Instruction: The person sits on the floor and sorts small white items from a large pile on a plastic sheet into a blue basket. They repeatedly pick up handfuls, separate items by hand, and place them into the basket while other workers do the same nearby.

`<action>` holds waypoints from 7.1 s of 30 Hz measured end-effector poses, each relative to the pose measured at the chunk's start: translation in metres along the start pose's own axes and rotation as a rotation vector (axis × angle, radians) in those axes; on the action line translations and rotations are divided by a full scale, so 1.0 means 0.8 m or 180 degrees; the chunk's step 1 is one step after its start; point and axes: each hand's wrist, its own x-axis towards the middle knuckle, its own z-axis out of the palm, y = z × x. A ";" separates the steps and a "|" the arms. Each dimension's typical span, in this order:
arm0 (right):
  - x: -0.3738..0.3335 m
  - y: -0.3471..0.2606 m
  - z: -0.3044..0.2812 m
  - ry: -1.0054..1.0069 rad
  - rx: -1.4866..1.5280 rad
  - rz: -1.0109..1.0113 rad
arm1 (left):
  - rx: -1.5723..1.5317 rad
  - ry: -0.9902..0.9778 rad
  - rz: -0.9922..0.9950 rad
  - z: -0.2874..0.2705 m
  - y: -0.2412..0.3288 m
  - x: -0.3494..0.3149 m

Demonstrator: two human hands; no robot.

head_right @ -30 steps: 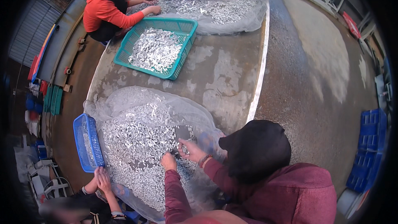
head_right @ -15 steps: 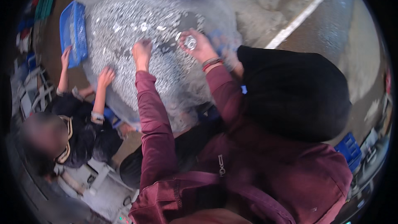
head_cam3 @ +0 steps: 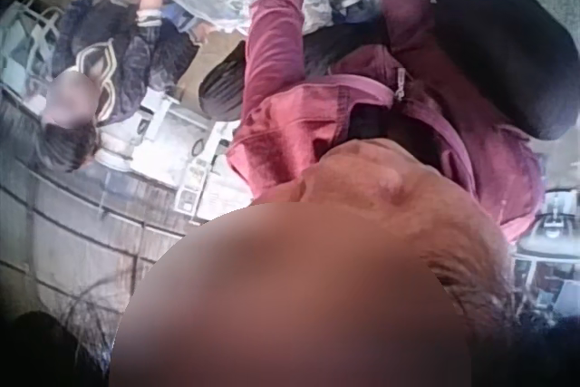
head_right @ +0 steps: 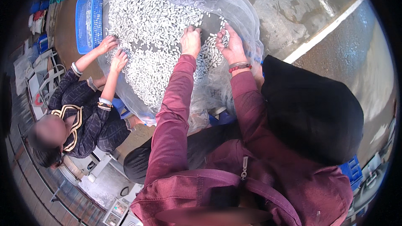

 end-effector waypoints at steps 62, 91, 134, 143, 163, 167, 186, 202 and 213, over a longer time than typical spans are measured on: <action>-0.029 0.023 0.041 -0.1019 -0.0353 -0.0370 | -0.3310 0.1210 -0.0811 -0.413 0.056 -0.157; -0.017 0.015 0.061 -0.0132 0.0920 0.0098 | -0.4393 0.2474 -0.0664 -0.330 -0.122 -0.192; 0.037 -0.101 0.178 -0.0348 -0.1268 -0.1114 | -0.2144 0.0470 -0.1179 -0.019 -0.049 -0.088; 0.112 -0.005 0.105 0.0199 -0.6067 -0.0738 | -0.1197 0.0282 -0.0670 0.015 -0.004 -0.040; 0.222 -0.032 0.133 -0.0701 -0.7877 -0.2410 | -0.7656 0.0628 -0.2184 -0.031 -0.115 -0.107; 0.193 0.053 0.090 0.0239 -0.7420 -0.2937 | -0.5777 0.1378 -0.2808 0.004 -0.108 -0.082; 0.015 0.088 0.077 -0.1232 -0.5255 -0.0210 | -0.6128 0.0660 -0.1898 -0.046 -0.056 -0.147; -0.011 0.061 0.097 -0.0927 -0.3458 -0.0081 | -0.4488 0.0478 -0.2318 -0.070 -0.084 -0.180; 0.013 0.032 0.008 -0.1124 -0.1385 0.0453 | -0.3892 0.0591 -0.1691 -0.004 -0.072 -0.147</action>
